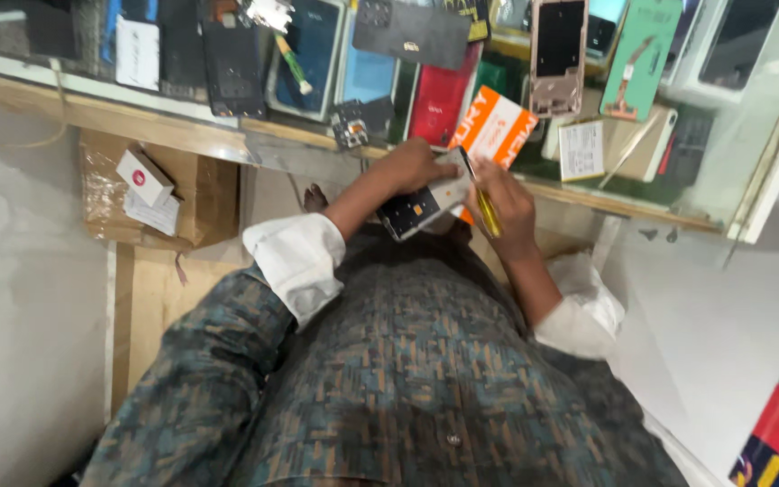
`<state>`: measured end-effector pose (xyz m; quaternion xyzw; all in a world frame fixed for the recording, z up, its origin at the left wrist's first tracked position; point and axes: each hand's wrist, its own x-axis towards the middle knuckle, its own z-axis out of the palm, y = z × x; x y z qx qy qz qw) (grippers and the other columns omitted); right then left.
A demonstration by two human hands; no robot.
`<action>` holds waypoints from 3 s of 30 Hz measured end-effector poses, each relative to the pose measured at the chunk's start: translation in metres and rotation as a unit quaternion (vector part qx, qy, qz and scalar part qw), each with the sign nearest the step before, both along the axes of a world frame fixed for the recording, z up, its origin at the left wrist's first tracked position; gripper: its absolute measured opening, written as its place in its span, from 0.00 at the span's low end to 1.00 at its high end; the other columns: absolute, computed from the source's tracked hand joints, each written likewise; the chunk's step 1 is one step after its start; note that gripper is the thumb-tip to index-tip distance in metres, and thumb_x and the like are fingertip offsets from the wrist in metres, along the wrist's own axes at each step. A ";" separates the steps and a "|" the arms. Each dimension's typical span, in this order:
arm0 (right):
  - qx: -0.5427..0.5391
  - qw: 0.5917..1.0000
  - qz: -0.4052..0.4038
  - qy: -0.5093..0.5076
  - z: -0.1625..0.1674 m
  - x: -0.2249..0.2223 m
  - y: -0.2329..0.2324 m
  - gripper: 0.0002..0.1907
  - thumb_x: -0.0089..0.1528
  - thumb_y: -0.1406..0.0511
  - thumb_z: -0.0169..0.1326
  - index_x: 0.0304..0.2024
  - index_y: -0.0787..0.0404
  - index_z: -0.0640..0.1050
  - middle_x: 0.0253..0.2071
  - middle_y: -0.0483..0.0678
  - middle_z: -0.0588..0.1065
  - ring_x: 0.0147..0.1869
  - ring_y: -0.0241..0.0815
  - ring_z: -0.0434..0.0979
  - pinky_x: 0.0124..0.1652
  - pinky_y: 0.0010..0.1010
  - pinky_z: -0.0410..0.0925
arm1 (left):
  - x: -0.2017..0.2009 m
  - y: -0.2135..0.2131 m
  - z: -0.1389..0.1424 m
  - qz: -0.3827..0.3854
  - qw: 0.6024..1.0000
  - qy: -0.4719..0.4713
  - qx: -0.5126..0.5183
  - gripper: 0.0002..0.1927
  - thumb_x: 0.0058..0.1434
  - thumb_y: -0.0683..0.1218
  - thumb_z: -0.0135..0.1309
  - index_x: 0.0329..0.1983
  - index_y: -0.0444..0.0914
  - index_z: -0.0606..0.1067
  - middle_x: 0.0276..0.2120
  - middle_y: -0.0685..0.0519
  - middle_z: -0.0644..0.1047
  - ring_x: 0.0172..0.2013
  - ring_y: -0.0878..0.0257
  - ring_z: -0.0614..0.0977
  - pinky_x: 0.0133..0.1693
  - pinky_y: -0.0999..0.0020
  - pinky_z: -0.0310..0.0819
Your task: The person uses a screwdriver and a metal prying tool to remove screws and pry open the back cover of a smartphone. The device is held in the left hand while the right hand manipulates the tools to separate the casing.
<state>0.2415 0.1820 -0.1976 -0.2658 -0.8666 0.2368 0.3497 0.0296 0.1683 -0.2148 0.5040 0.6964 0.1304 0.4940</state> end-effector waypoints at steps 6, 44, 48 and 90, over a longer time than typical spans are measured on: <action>0.013 1.000 -0.007 0.025 0.002 -0.003 0.002 0.10 0.61 0.76 0.62 0.41 0.67 0.74 0.51 0.60 0.78 0.57 0.58 0.82 0.55 0.42 0.75 | 0.003 0.001 0.002 0.011 0.999 0.016 -0.029 0.34 0.53 0.66 0.63 0.32 0.27 0.81 0.29 0.34 0.81 0.31 0.46 0.85 0.37 0.54 0.76; -0.030 0.998 0.029 0.043 0.000 -0.007 0.014 0.09 0.61 0.78 0.61 0.40 0.70 0.73 0.50 0.60 0.79 0.60 0.59 0.81 0.58 0.42 0.75 | 0.005 0.004 0.001 -0.004 0.999 0.002 -0.032 0.33 0.53 0.66 0.60 0.33 0.29 0.81 0.28 0.35 0.81 0.31 0.46 0.85 0.38 0.54 0.77; -0.032 0.998 0.021 0.050 0.003 -0.009 0.014 0.08 0.61 0.77 0.61 0.40 0.70 0.74 0.51 0.62 0.78 0.59 0.59 0.80 0.58 0.42 0.74 | 0.004 0.005 0.002 -0.002 1.000 0.017 -0.017 0.33 0.53 0.66 0.61 0.33 0.28 0.81 0.29 0.34 0.80 0.32 0.45 0.84 0.38 0.53 0.76; -0.253 0.960 -0.095 0.068 0.076 -0.015 0.031 0.11 0.64 0.65 0.63 0.46 0.64 0.79 0.39 0.50 0.80 0.41 0.42 0.80 0.43 0.31 0.73 | 0.001 -0.081 0.101 0.122 0.944 -0.270 0.149 0.19 0.68 0.55 0.53 0.38 0.33 0.81 0.24 0.55 0.80 0.25 0.72 0.77 0.30 0.67 0.73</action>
